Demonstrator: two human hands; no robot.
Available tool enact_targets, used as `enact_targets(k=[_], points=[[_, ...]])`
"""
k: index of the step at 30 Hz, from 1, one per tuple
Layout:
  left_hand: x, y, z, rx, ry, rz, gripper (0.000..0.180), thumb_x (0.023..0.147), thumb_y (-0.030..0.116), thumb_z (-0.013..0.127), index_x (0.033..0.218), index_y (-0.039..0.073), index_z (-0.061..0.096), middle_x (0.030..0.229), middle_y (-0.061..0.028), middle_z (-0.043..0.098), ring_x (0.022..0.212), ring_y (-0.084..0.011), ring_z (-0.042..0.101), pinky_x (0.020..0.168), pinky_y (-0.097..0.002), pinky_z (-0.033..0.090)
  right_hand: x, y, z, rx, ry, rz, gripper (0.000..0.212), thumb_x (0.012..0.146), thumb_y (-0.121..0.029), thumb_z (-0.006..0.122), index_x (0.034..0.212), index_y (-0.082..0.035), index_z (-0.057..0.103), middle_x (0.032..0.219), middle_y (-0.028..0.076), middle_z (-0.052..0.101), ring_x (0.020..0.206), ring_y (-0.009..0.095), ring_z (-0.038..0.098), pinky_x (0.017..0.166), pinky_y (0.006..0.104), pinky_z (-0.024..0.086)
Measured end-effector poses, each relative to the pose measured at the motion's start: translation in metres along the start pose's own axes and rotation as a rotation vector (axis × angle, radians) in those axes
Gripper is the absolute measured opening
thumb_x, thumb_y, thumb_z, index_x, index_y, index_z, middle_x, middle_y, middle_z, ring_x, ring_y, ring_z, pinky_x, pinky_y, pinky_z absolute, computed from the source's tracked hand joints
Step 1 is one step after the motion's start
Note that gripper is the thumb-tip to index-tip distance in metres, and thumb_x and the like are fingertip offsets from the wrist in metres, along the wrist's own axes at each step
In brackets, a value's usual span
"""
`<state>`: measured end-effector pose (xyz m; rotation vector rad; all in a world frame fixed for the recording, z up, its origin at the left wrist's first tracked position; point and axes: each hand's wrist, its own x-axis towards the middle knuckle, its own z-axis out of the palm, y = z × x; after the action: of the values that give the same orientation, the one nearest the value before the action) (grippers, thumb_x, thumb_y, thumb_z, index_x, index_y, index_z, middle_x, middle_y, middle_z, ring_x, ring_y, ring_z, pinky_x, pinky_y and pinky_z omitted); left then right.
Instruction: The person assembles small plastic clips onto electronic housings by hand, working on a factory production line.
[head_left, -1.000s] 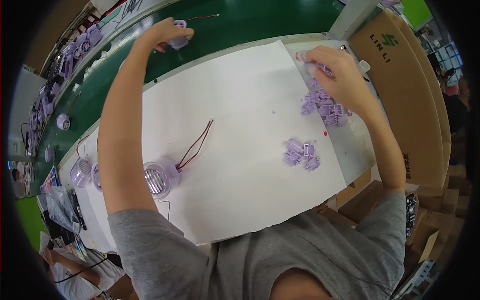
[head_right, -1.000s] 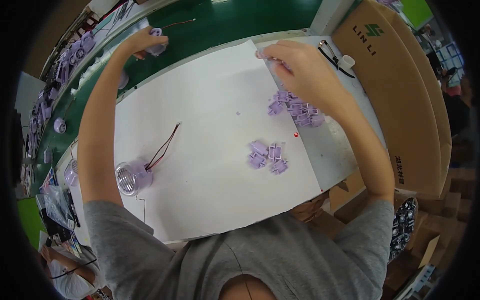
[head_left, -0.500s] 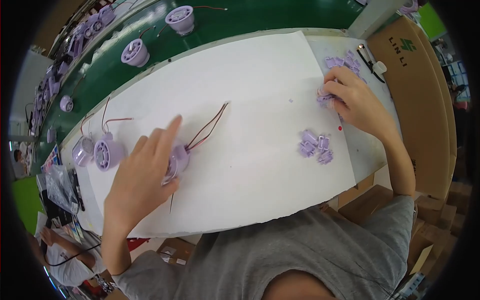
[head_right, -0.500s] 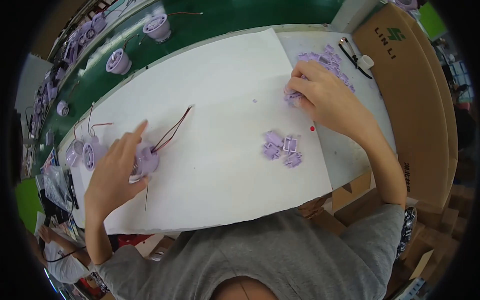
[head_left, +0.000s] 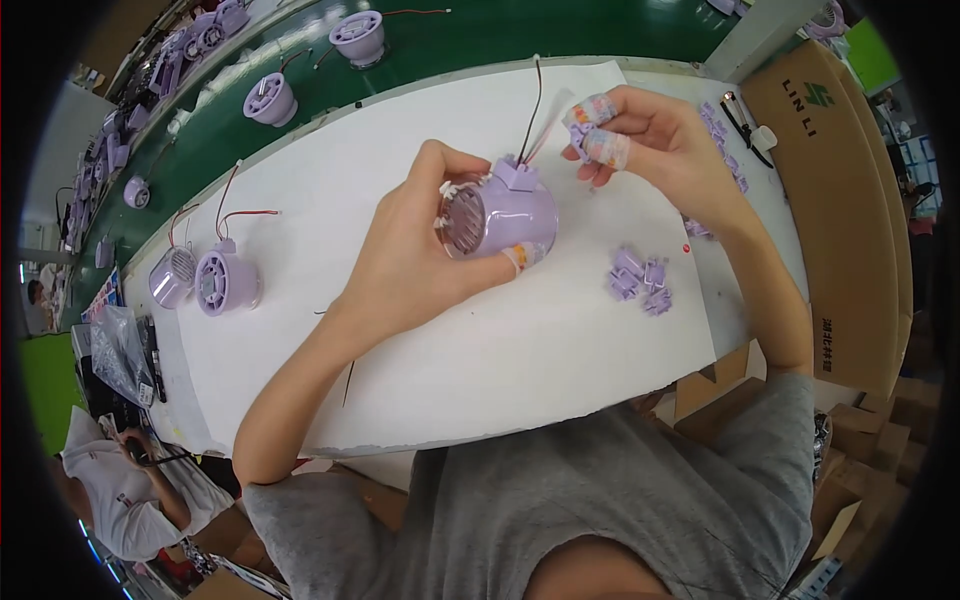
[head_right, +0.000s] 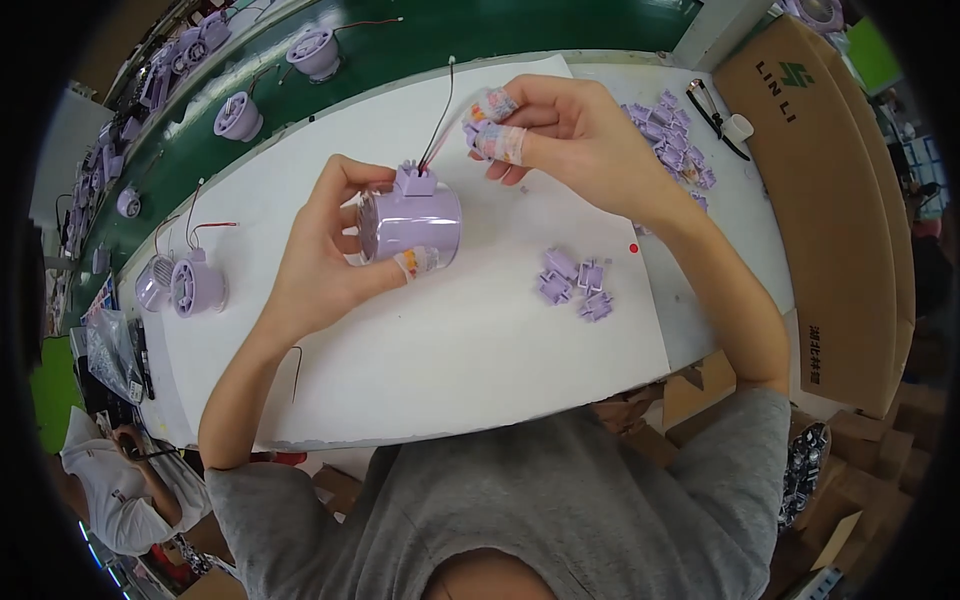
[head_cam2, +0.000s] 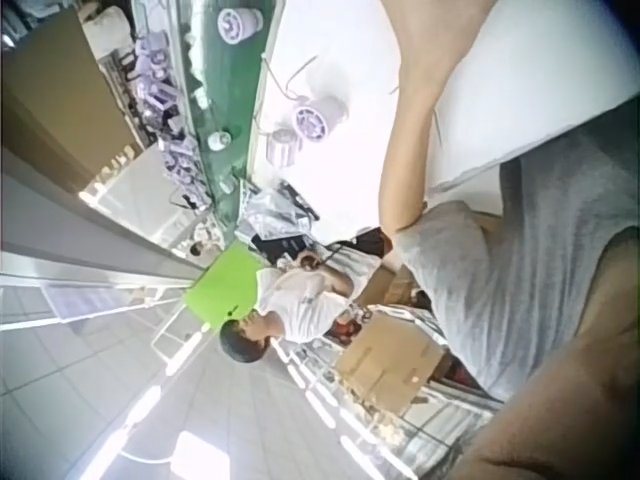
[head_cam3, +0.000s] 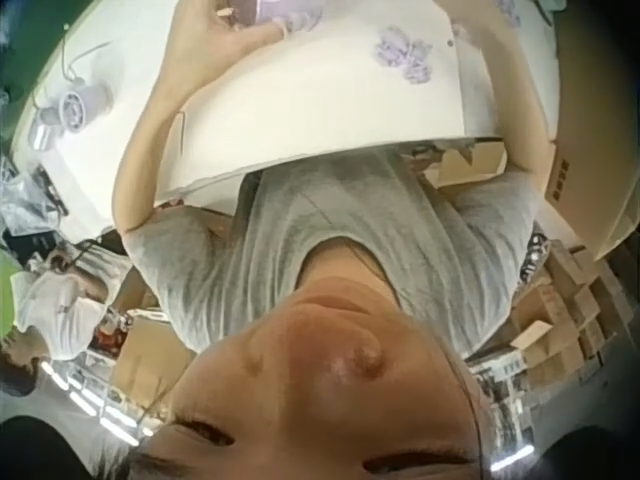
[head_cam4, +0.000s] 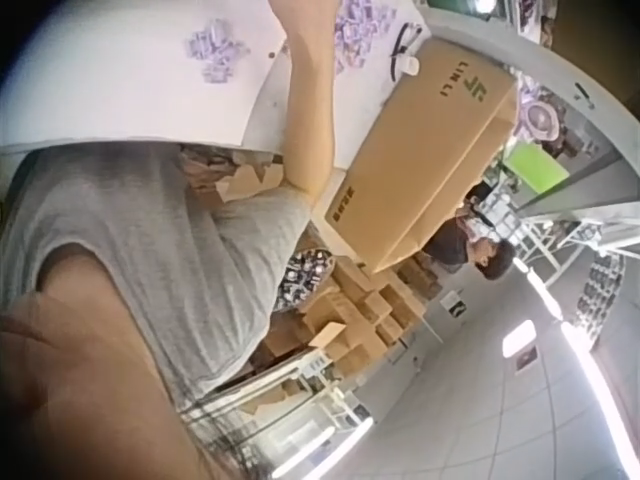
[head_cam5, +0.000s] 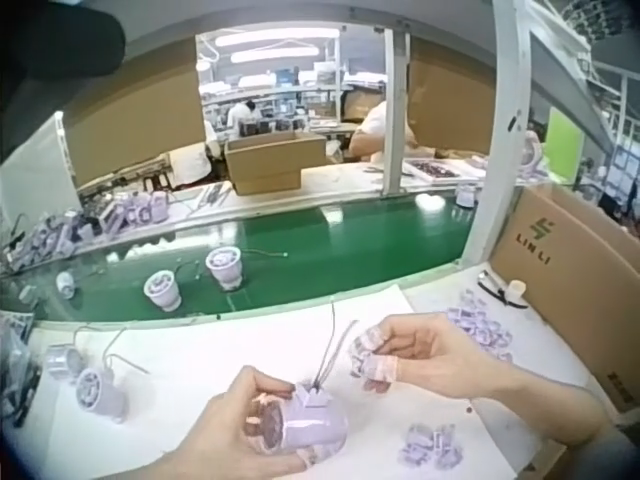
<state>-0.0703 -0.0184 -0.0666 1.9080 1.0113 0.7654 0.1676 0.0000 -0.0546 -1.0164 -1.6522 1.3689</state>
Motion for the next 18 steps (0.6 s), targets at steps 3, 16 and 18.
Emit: enact_targets(k=[3, 16, 18], points=[[-0.002, -0.003, 0.007, -0.415, -0.072, -0.144, 0.051, 0.069, 0.015, 0.069, 0.112, 0.005, 0.043, 0.110, -0.0124, 0.051, 0.089, -0.0179, 0.056, 0.072, -0.0308, 0.049, 0.000, 0.014, 0.000, -0.013, 0.016, 0.013, 0.020, 0.085, -0.011, 0.058, 0.100, 0.000, 0.054, 0.090, 0.011, 0.063, 0.076, 0.016, 0.061, 0.071, 0.0274, 0.050], [0.025, -0.008, 0.006, -0.745, -0.295, -0.561, 0.061, 0.093, 0.052, 0.018, 0.094, 0.000, 0.052, 0.070, -0.0096, 0.060, 0.058, -0.0160, 0.056, 0.050, -0.0274, 0.043, -0.034, 0.006, 0.045, 0.067, 0.095, -0.097, 0.023, 0.082, 0.000, 0.056, 0.105, 0.001, 0.053, 0.118, 0.013, 0.049, 0.104, 0.018, 0.053, 0.086, 0.0290, 0.046], [0.022, -0.001, 0.015, -0.564, -0.230, -0.571, 0.063, 0.092, 0.053, 0.022, 0.087, -0.002, 0.052, 0.064, -0.0129, 0.059, 0.057, -0.0203, 0.058, 0.049, -0.0319, 0.043, -0.037, 0.003, 0.040, 0.060, 0.093, -0.032, 0.031, 0.084, -0.003, 0.057, 0.113, 0.001, 0.049, 0.123, 0.013, 0.046, 0.105, 0.017, 0.052, 0.085, 0.0284, 0.047]])
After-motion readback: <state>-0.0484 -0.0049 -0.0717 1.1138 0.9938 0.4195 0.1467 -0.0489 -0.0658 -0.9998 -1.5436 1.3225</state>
